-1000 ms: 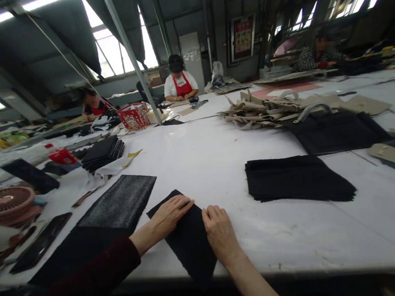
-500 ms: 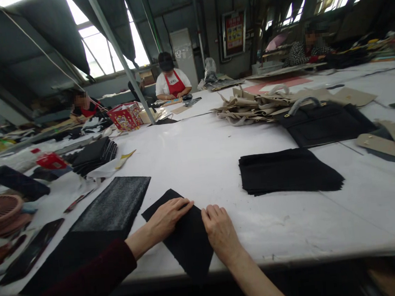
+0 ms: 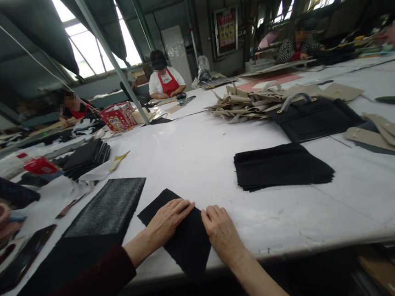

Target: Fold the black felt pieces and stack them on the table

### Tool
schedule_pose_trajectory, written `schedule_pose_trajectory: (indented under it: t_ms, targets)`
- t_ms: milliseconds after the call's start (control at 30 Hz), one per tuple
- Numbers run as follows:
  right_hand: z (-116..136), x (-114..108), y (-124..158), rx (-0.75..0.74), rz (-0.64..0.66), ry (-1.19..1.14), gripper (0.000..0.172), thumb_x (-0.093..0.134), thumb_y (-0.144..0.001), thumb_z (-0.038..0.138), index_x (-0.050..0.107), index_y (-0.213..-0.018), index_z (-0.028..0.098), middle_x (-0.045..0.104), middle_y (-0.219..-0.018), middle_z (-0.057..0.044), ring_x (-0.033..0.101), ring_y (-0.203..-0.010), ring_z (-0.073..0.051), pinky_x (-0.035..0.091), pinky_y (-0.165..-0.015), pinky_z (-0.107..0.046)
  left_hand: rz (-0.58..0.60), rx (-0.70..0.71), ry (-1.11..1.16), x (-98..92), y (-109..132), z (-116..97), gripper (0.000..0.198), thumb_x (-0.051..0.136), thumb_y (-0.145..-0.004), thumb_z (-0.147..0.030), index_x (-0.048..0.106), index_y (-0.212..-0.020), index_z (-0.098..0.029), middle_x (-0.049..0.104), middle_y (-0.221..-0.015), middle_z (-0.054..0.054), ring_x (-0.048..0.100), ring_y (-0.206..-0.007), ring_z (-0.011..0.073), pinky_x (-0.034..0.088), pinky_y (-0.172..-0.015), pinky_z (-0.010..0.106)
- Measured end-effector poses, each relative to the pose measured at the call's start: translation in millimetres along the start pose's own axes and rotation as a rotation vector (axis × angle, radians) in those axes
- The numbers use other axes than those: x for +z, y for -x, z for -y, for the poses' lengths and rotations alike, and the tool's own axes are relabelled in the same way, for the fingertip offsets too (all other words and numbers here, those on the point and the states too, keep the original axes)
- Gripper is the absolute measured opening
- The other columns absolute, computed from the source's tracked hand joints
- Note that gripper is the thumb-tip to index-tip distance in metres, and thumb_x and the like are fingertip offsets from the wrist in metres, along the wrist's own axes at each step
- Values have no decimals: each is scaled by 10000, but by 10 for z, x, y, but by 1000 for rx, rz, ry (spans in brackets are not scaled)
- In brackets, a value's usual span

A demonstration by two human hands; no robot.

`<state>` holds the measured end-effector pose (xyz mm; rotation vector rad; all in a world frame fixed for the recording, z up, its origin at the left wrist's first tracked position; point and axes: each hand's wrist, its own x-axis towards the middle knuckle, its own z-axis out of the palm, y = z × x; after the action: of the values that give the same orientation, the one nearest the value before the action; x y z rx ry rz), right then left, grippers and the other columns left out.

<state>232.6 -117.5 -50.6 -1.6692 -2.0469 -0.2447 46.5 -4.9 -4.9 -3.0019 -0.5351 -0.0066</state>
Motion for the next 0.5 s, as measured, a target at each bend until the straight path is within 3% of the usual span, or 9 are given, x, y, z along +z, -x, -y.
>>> schedule_pose_trajectory:
  t_ms: [233, 500]
  targets:
    - [-19, -48, 53, -3, 31, 3, 291, 446, -923, 41, 607, -1154, 115, 537, -893, -72, 470, -861, -212, 390, -765, -333, 49, -28, -19, -31, -40, -98, 647, 436, -892, -50, 293, -1481, -277, 558, -1202, 63, 532, -1120, 217, 442, -981, 353]
    - [-19, -103, 120, 2, 13, 27, 284, 475, -897, 22, 609, -1130, 116, 538, -889, -69, 474, -854, -211, 392, -766, -339, 25, 9, -39, -35, -77, -170, 559, 446, -916, -78, 363, -1444, -242, 524, -1259, 74, 513, -1121, 219, 407, -1027, 382]
